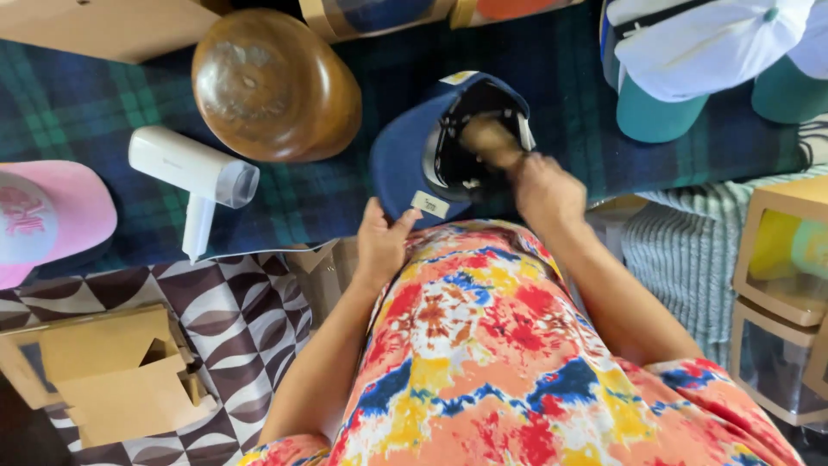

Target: Cleaning a blue baseball cap using a wooden-handled brush to remove lint or dust.

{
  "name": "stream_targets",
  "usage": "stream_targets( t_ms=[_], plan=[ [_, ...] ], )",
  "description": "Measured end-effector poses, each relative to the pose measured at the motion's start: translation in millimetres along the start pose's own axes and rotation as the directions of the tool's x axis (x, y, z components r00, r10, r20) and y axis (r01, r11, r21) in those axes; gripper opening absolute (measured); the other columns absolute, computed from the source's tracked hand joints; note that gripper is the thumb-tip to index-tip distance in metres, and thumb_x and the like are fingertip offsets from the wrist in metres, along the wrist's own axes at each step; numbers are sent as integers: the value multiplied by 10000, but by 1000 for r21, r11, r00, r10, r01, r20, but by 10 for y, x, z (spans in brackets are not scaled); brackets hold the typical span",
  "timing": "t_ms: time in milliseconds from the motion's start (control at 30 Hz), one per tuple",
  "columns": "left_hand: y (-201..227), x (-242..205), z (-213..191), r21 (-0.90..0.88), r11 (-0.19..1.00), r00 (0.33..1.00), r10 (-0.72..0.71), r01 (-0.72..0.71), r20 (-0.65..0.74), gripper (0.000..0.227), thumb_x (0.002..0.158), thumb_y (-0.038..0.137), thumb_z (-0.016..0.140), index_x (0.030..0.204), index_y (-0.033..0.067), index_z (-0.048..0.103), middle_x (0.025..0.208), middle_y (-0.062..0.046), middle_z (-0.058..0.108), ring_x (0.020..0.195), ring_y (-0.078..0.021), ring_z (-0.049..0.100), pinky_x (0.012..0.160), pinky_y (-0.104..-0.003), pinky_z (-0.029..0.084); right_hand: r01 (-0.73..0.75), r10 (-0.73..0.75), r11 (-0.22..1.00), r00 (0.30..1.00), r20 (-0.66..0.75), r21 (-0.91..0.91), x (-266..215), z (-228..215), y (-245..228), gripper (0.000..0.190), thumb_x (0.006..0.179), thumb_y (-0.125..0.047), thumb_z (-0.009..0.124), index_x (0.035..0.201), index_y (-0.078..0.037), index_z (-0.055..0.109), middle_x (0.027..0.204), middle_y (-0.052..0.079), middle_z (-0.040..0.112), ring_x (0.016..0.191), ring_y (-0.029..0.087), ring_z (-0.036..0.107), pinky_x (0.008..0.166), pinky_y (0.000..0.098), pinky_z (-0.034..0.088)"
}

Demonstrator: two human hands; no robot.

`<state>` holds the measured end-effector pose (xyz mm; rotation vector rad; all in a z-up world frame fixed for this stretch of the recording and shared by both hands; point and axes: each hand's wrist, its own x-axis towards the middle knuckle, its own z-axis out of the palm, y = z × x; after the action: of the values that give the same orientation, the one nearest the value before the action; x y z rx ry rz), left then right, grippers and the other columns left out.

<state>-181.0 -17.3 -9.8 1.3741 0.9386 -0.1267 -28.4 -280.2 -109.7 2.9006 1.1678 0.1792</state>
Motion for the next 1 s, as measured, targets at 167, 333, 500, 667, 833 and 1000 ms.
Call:
stream_targets(
  t_ms=[167, 333, 500, 667, 833, 1000],
  plan=[
    [-79, 12, 117, -305, 941, 981, -97, 144, 166, 421, 886, -22, 707, 1280, 44, 575, 1111, -135, 666, 921, -232, 659, 721, -381, 627, -97, 91, 995, 986, -139, -37, 613, -694, 241, 228, 1084, -528, 582, 1127, -311, 633, 866, -72, 538, 614, 195, 670, 517, 334, 541],
    [111, 417, -261, -209, 978, 1000, -25, 24, -3, 736, 870, 56, 776, 1456, 86, 331, 1150, -182, 592, 937, -312, 691, 668, -367, 651, 58, -45, 993, 991, -125, 105, 759, -899, 223, 189, 1093, -473, 565, 1158, -305, 623, 878, -58, 586, 640, 198, 686, 565, 325, 558],
    [77, 689, -192, -222, 975, 1000, 22, -19, 10, 535, 883, 57, 760, 1333, 114, 476, 949, -64, 610, 805, -178, 655, 523, -256, 629, 20, -22, 970, 1000, 8, 244, 708, -900, 111, 199, 1056, -424, 618, 1141, -249, 661, 887, 41, 647, 680, 296, 717, 609, 394, 592],
    [-222, 420, -180, -367, 893, 962, -210, 261, 174, 598, 698, -198, 789, 1210, 38, 589, 950, -183, 666, 812, -392, 726, 601, -490, 657, -398, 313, 875, 899, 307, 273, 595, -803, 285, 340, 983, -420, 717, 1253, -214, 692, 1072, 101, 668, 811, 409, 738, 677, 483, 611],
    [267, 513, -365, -148, 985, 983, -63, 90, 175, 712, 756, 34, 866, 1360, 83, 493, 1103, -168, 635, 926, -311, 683, 624, -437, 664, -205, 120, 911, 962, 247, 357, 663, -772, 339, 324, 977, -384, 726, 1215, -165, 732, 1111, 110, 710, 845, 380, 742, 707, 457, 618],
    [139, 889, -210, 114, 992, 978, 20, -44, 206, 506, 853, 205, 862, 1259, 32, 614, 1065, -243, 697, 883, -350, 744, 563, -453, 672, 80, -58, 969, 993, -98, 232, 982, -1098, 374, 280, 1043, -349, 696, 1272, -190, 721, 1141, 28, 691, 848, 268, 739, 656, 383, 613]
  ],
)
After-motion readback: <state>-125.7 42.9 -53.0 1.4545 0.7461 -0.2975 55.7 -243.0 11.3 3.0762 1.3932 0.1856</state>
